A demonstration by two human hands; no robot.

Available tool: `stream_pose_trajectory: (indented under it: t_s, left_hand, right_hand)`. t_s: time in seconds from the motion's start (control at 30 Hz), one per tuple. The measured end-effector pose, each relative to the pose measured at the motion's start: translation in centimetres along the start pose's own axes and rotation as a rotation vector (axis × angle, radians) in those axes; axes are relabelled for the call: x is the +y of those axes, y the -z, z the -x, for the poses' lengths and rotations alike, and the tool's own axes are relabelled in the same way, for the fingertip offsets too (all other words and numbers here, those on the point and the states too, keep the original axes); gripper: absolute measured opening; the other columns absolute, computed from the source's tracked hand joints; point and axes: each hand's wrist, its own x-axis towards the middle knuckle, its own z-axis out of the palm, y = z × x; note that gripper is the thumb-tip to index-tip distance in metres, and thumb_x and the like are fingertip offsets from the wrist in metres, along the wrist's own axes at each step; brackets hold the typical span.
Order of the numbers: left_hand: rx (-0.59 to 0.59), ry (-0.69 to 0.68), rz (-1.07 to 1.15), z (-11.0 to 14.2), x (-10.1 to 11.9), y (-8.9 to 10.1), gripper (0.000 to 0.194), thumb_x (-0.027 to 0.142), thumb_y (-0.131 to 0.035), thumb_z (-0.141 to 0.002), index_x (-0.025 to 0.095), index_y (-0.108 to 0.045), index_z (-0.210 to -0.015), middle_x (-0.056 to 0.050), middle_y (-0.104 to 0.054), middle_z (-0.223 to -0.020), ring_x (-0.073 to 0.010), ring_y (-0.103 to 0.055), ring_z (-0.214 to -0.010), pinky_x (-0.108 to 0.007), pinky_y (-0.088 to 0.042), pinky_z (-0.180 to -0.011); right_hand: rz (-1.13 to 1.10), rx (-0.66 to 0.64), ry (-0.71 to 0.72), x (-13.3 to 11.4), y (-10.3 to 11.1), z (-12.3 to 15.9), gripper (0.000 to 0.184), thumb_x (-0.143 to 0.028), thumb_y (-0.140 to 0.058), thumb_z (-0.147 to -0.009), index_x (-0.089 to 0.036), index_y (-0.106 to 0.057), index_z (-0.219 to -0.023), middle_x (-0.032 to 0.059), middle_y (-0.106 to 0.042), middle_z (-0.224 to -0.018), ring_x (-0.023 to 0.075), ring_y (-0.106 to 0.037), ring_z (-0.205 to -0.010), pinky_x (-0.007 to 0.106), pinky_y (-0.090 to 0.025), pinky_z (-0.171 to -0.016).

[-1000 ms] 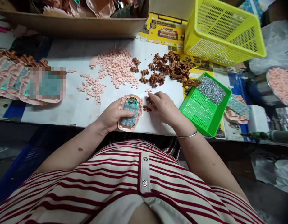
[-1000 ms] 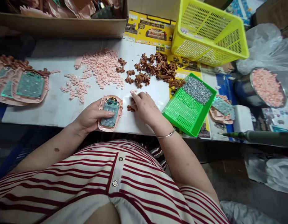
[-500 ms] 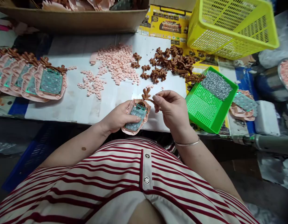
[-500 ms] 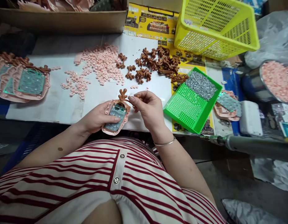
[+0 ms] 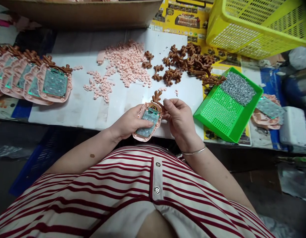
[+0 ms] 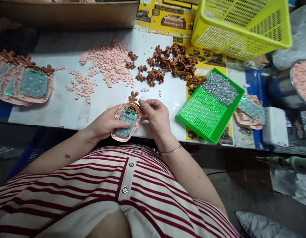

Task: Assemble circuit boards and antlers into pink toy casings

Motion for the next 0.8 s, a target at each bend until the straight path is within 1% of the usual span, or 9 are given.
stream_pose_trajectory:
  t_s: [0.17, 0.27, 0.37, 0.47, 0.53, 0.63, 0.7, 0.8]
  left_hand:
    - [0.001, 0.01, 0.009, 0.0, 0.0, -0.1, 0.051, 0.014, -0.079, -0.063, 0.013, -0.058, -0.11, -0.005, -0.073, -0.087, -0.0162, -0.067, -0.071, -0.028, -0.055, -0.067]
    - [-0.005, 0.02, 0.024, 0.0, 0.0, -0.1, 0.051, 0.014, -0.079, -0.063, 0.013, -0.057, -0.11, -0.005, -0.073, -0.086, -0.0161, -0.068, -0.07, -0.028, -0.054, -0.067]
    - [-0.045, 0.031, 0.054, 0.0, 0.0, 0.0, 0.052, 0.015, -0.079, -0.063, 0.013, -0.057, -0.109, -0.005, -0.072, -0.083, -0.0164, -0.068, -0.067, -0.028, -0.054, -0.065]
    - [-0.064, 0.039, 0.06, -0.1, 0.1, 0.1, 0.049, 0.016, -0.08, -0.063, 0.013, -0.057, -0.105, -0.005, -0.072, -0.081, -0.0163, -0.067, -0.066, -0.028, -0.054, -0.064]
    - [-0.067, 0.037, 0.056, -0.2, 0.1, 0.3, 0.048, 0.017, -0.081, -0.063, 0.013, -0.057, -0.105, -0.005, -0.072, -0.082, -0.0163, -0.067, -0.067, -0.028, -0.054, -0.064]
    - [-0.093, 0.042, 0.061, -0.2, 0.1, 0.6, 0.053, 0.019, -0.083, -0.062, 0.013, -0.057, -0.109, -0.005, -0.072, -0.084, -0.0173, -0.068, -0.07, -0.028, -0.054, -0.065]
    - [-0.109, 0.056, 0.062, -0.2, 0.1, 0.9, 0.054, 0.019, -0.084, -0.061, 0.013, -0.058, -0.109, -0.006, -0.073, -0.085, -0.0182, -0.068, -0.071, -0.029, -0.054, -0.066]
    - [-0.103, 0.081, 0.042, -0.2, 0.2, 1.1, 0.051, 0.018, -0.083, -0.06, 0.012, -0.061, -0.105, -0.007, -0.073, -0.086, -0.0187, -0.069, -0.073, -0.03, -0.054, -0.069]
  right_hand:
    - [-0.028, 0.012, 0.036, 0.4, -0.2, -0.1, 0.054, -0.055, -0.096, -0.045, -0.02, -0.061, -0.068, -0.0072, -0.059, -0.059, 0.0056, -0.052, -0.051, 0.02, -0.044, -0.049]
    - [0.009, 0.011, 0.13, 0.7, -0.2, -0.1, 0.052, -0.054, -0.095, -0.048, -0.021, -0.061, -0.069, -0.0065, -0.061, -0.062, 0.0064, -0.054, -0.055, 0.021, -0.047, -0.053]
    - [0.042, -0.033, 0.233, 0.8, -0.2, -0.1, 0.051, -0.052, -0.095, -0.05, -0.022, -0.059, -0.069, -0.0073, -0.059, -0.064, 0.0069, -0.053, -0.058, 0.022, -0.047, -0.055]
    - [0.054, -0.078, 0.274, 1.0, -0.2, -0.1, 0.052, -0.053, -0.095, -0.051, -0.023, -0.057, -0.068, -0.0076, -0.057, -0.064, 0.0073, -0.051, -0.059, 0.022, -0.046, -0.056]
    - [0.053, -0.062, 0.269, 1.1, -0.3, -0.1, 0.051, -0.053, -0.095, -0.053, -0.023, -0.057, -0.069, -0.0072, -0.057, -0.065, 0.0075, -0.051, -0.059, 0.022, -0.046, -0.058]
    - [0.059, -0.055, 0.246, 0.9, -0.3, -0.1, 0.049, -0.052, -0.094, -0.056, -0.023, -0.057, -0.07, -0.0068, -0.058, -0.066, 0.008, -0.052, -0.059, 0.024, -0.047, -0.059]
    - [0.078, -0.111, 0.223, 0.7, 0.0, -0.3, 0.048, -0.052, -0.093, -0.056, -0.024, -0.057, -0.07, -0.0069, -0.057, -0.064, 0.0082, -0.052, -0.058, 0.024, -0.047, -0.059]
    - [0.087, -0.207, 0.125, 0.2, 0.5, -0.7, 0.05, -0.057, -0.092, -0.055, -0.023, -0.062, -0.075, -0.0059, -0.061, -0.068, 0.0084, -0.055, -0.061, 0.024, -0.049, -0.062]
